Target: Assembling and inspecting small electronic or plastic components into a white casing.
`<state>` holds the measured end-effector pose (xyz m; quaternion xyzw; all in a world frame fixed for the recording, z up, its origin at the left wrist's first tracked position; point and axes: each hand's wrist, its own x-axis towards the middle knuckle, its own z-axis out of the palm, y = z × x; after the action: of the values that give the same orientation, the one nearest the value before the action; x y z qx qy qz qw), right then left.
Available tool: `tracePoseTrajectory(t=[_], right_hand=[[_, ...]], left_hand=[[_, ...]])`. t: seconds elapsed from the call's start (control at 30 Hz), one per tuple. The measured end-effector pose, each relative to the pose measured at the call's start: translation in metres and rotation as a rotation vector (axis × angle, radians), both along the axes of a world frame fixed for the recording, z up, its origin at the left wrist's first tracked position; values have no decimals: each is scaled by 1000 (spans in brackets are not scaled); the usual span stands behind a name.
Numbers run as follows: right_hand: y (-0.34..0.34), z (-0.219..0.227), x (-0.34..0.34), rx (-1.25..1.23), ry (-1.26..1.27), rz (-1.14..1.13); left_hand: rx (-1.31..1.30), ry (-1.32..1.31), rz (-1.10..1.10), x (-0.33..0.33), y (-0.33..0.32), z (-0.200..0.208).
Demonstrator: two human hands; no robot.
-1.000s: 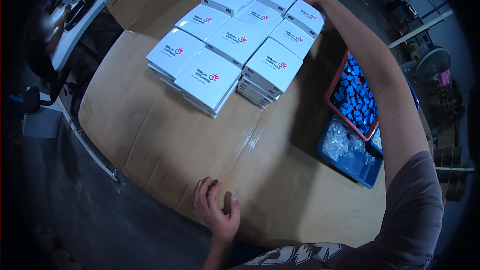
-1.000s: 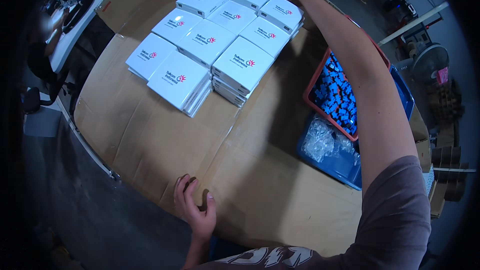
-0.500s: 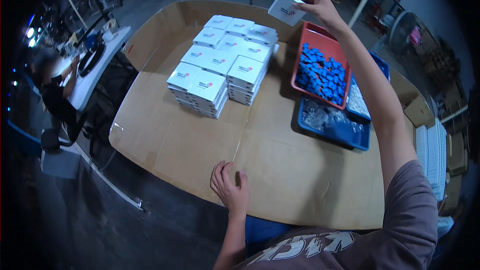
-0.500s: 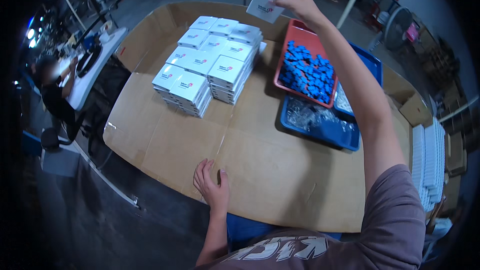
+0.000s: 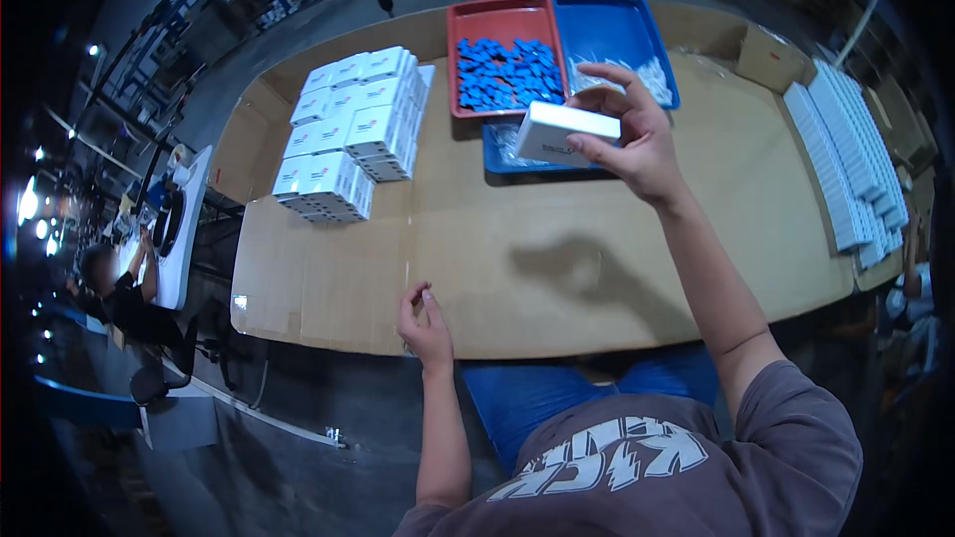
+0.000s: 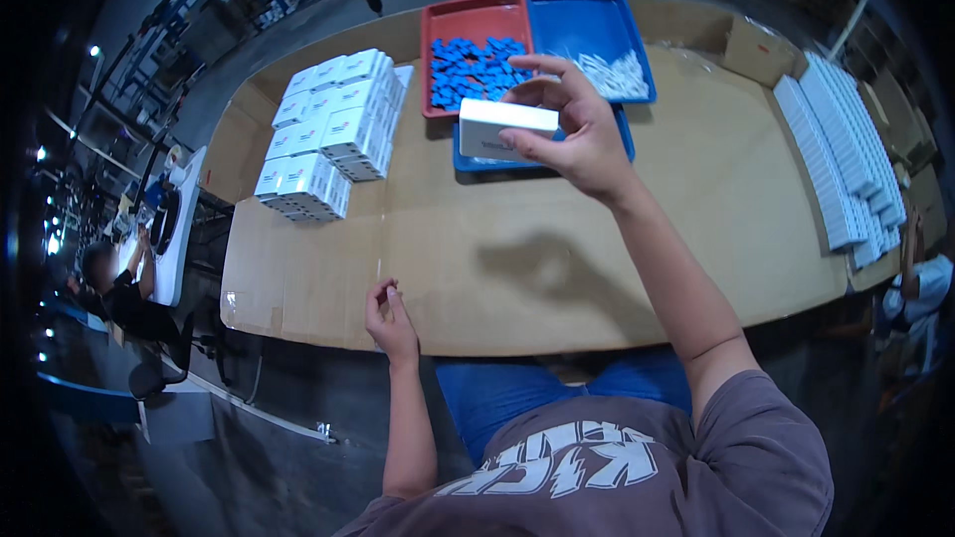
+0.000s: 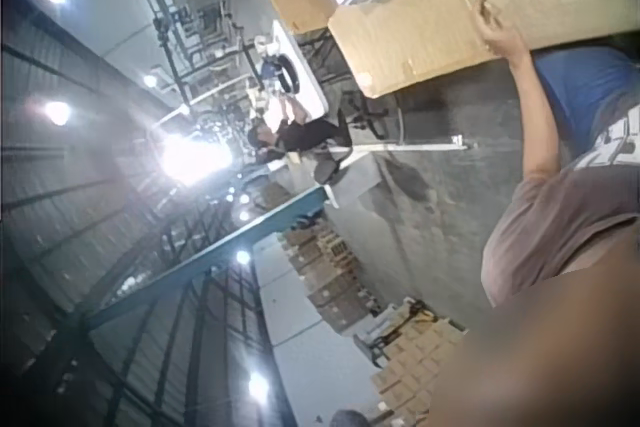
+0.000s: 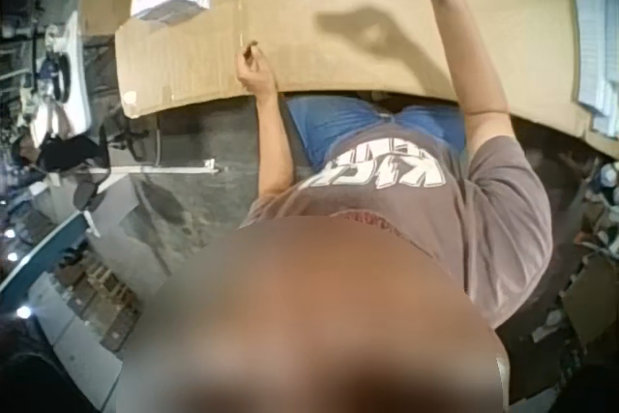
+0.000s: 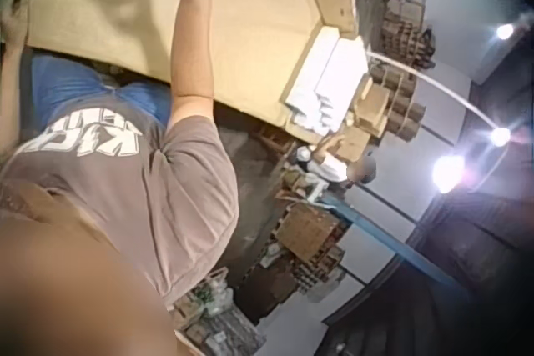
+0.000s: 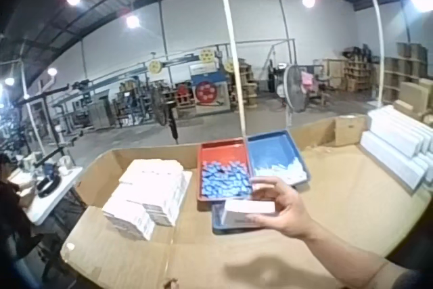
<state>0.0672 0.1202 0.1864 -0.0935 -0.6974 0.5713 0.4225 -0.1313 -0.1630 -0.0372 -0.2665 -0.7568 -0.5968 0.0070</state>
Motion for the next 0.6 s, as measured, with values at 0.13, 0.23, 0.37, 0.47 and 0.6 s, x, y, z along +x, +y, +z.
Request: tracePoseTrajectory(t=[0.13, 0.23, 0.37, 0.47, 0.6], right_hand=[[-37, -35, 50, -105, 12, -3], [-62, -60, 81, -128, 15, -34], [-91, -73, 122, -214, -67, 21], [-107, -81, 150, -244, -93, 48], [-126, -84, 178, -346, -167, 116]], left_hand=[[196, -348, -182, 46, 20, 26], [148, -525, -504, 94, 38, 54], [256, -1069, -796, 160, 50, 101], [199, -1142, -1021, 179, 47, 110], [-85, -1140, -938, 199, 43, 102]])
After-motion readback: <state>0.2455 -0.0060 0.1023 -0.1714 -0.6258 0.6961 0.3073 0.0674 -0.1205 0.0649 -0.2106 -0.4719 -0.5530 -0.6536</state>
